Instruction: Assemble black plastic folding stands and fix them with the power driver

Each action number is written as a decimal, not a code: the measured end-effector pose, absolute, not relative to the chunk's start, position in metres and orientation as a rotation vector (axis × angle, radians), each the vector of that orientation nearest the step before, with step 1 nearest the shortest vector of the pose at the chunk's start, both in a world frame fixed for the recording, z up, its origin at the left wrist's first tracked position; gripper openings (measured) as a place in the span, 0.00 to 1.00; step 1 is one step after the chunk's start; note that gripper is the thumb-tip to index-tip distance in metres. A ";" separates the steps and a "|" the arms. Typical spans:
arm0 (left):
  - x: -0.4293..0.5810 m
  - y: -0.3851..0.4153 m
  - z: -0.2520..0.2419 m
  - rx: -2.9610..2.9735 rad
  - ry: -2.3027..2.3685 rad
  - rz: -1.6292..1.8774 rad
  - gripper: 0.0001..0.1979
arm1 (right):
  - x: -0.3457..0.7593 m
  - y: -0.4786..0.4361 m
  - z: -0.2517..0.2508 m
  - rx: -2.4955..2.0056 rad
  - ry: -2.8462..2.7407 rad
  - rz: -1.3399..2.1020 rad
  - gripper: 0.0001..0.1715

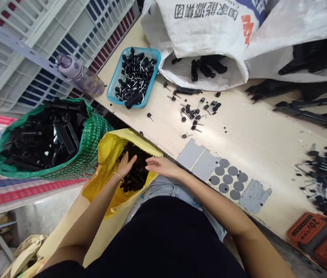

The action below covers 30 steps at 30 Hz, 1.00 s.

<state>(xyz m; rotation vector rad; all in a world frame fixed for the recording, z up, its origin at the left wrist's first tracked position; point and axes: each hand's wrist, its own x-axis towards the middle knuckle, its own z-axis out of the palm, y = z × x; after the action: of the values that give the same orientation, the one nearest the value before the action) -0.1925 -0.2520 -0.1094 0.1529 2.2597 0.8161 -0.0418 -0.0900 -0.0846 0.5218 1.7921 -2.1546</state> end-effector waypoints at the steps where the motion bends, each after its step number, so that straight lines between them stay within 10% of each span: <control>1: -0.192 -0.244 -0.102 0.255 2.291 0.788 0.25 | -0.025 -0.083 -0.080 0.534 1.702 -2.278 0.25; 10: -0.188 -0.088 -0.025 1.177 1.792 0.740 0.16 | 0.079 0.017 -0.064 1.597 1.902 -2.469 0.15; 21: -0.198 0.197 -0.061 1.454 2.295 0.574 0.28 | 0.099 0.202 -0.041 2.201 2.662 -0.960 0.24; 30: -0.162 0.172 -0.085 1.787 2.373 0.613 0.21 | 0.095 0.204 -0.064 1.806 2.729 -0.100 0.28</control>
<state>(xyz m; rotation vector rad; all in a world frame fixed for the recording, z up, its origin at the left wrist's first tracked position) -0.1618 0.1717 -0.0853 1.7874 2.3732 0.6131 0.0947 0.2043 -0.0639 1.8061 2.7295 -0.0998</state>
